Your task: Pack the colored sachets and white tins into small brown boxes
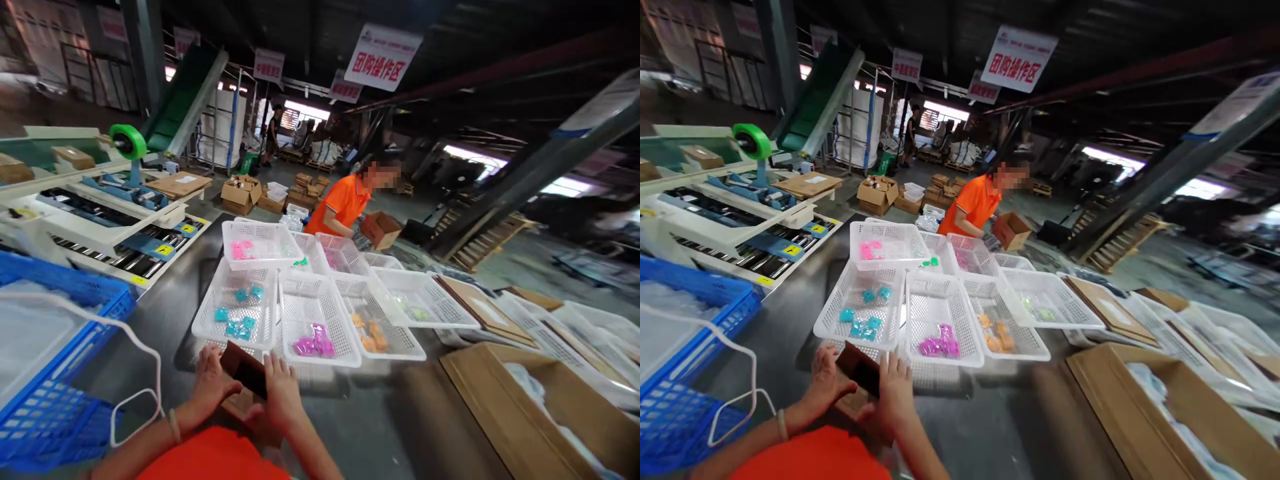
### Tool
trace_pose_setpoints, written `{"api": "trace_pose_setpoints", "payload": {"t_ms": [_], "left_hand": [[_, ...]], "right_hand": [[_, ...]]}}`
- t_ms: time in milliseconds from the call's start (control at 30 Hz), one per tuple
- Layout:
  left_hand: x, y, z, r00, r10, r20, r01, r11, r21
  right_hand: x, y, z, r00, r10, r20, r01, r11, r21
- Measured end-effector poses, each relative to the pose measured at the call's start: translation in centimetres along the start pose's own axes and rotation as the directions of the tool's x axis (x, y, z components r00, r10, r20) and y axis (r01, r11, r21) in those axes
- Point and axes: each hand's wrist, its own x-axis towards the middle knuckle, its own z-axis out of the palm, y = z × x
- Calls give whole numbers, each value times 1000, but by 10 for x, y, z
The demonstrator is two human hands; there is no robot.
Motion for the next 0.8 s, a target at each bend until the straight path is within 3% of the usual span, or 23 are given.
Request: {"api": "trace_pose_setpoints", "payload": {"t_ms": [67,133,233,367,467,500,567,633,667,733,800], "left_hand": [[2,-6,2,998,-14,-55,8,995,-102],[5,-11,1,998,-17,-61,4,979,-205],[13,-15,-6,1000,1,3,0,937,-348],[17,-21,-18,992,8,130,69,810,-582],[7,-21,-21,998,16,58,27,739,-673],[3,-19,-21,999,26,19,-6,736,-677],[-5,-11,-20,997,72,29,-35,751,-659],[-7,1,-20,967,162,194,-9,790,-613],[-6,8,-22,921,223,318,8,809,-588],[-2,20,-30,794,329,512,32,817,-575],[4,29,-44,714,395,577,17,815,-579]], "right_hand": [[-15,-13,29,992,26,120,-17,997,-74],[-30,-24,51,990,16,137,-3,996,-91],[-41,-36,57,995,-9,101,17,996,-83],[-55,-16,11,992,19,128,-18,1000,-9],[-99,30,-36,990,133,43,-139,958,250],[-118,45,-47,976,205,-72,-163,909,384],[-149,68,-58,883,401,-244,-145,728,670],[-166,71,-48,773,588,-238,-76,458,886],[-168,66,-35,741,647,-179,-47,317,947],[-158,44,3,725,687,-50,-13,87,996],[-139,17,44,746,666,9,19,-35,999]]}}
